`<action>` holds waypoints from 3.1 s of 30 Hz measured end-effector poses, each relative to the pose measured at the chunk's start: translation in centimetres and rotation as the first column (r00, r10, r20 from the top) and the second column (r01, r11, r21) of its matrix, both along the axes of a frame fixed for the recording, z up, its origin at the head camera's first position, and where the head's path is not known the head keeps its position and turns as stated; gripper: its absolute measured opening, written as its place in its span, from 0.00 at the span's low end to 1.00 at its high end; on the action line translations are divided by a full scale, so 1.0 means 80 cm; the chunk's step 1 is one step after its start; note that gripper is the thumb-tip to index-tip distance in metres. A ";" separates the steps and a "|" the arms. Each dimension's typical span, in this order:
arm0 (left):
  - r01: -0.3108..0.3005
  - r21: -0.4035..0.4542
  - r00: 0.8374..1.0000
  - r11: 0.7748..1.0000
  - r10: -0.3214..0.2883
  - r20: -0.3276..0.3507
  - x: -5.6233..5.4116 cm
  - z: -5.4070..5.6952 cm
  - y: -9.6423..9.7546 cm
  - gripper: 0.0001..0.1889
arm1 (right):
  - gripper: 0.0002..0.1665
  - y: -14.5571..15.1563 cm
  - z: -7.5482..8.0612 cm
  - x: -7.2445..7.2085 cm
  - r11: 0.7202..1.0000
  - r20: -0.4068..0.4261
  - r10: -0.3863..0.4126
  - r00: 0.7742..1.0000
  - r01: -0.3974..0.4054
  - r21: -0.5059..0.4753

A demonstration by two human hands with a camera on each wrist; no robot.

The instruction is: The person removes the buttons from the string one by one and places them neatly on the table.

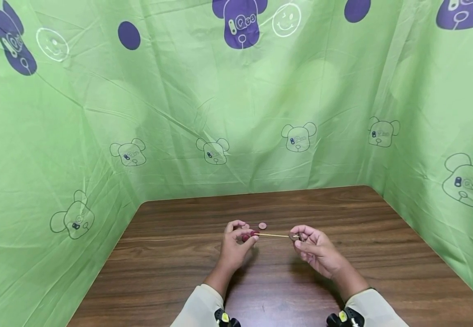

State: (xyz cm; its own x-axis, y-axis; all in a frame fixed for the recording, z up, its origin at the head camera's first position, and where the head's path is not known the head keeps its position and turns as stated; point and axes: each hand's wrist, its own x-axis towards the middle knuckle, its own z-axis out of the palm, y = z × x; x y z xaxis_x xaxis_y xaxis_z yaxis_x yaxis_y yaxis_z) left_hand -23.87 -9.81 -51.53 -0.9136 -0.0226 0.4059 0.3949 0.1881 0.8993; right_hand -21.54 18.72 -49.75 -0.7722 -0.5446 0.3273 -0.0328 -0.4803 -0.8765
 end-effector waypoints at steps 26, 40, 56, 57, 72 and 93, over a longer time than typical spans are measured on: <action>-0.220 -0.156 0.974 0.963 0.227 0.028 -0.010 -0.007 -0.009 0.10 | 0.25 0.005 0.001 0.002 0.989 -0.004 0.042 0.999 -0.042 -0.142; -0.162 -0.355 0.986 0.921 0.141 -0.086 -0.017 -0.018 0.001 0.09 | 0.26 0.006 -0.001 -0.002 0.984 -0.086 0.087 0.992 -0.099 -0.147; -0.070 -0.461 0.998 0.885 0.064 -0.028 -0.035 -0.021 0.014 0.09 | 0.26 0.004 0.002 0.000 0.983 -0.055 0.096 0.994 -0.103 -0.150; -0.070 -0.470 0.997 0.880 0.065 -0.027 -0.036 -0.021 0.016 0.09 | 0.26 0.004 0.002 0.000 0.983 -0.056 0.094 0.994 -0.102 -0.150; -0.086 -0.543 0.993 0.835 0.114 0.018 -0.042 -0.023 0.021 0.08 | 0.27 0.005 0.002 -0.001 0.989 -0.032 0.063 0.998 -0.066 -0.132; -0.102 -0.590 0.988 0.801 0.150 0.033 -0.046 -0.031 0.023 0.09 | 0.28 0.006 0.001 -0.001 0.986 -0.027 0.082 0.996 -0.085 -0.141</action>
State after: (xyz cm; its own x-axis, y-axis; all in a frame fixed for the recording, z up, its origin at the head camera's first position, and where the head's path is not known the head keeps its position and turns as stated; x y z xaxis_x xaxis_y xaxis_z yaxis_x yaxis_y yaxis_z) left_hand -27.52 -7.98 -54.02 -0.9470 0.0803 0.3111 0.2681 0.7310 0.6275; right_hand -21.61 19.20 -49.68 -0.7179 -0.5538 0.4217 -0.0053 -0.6014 -0.7989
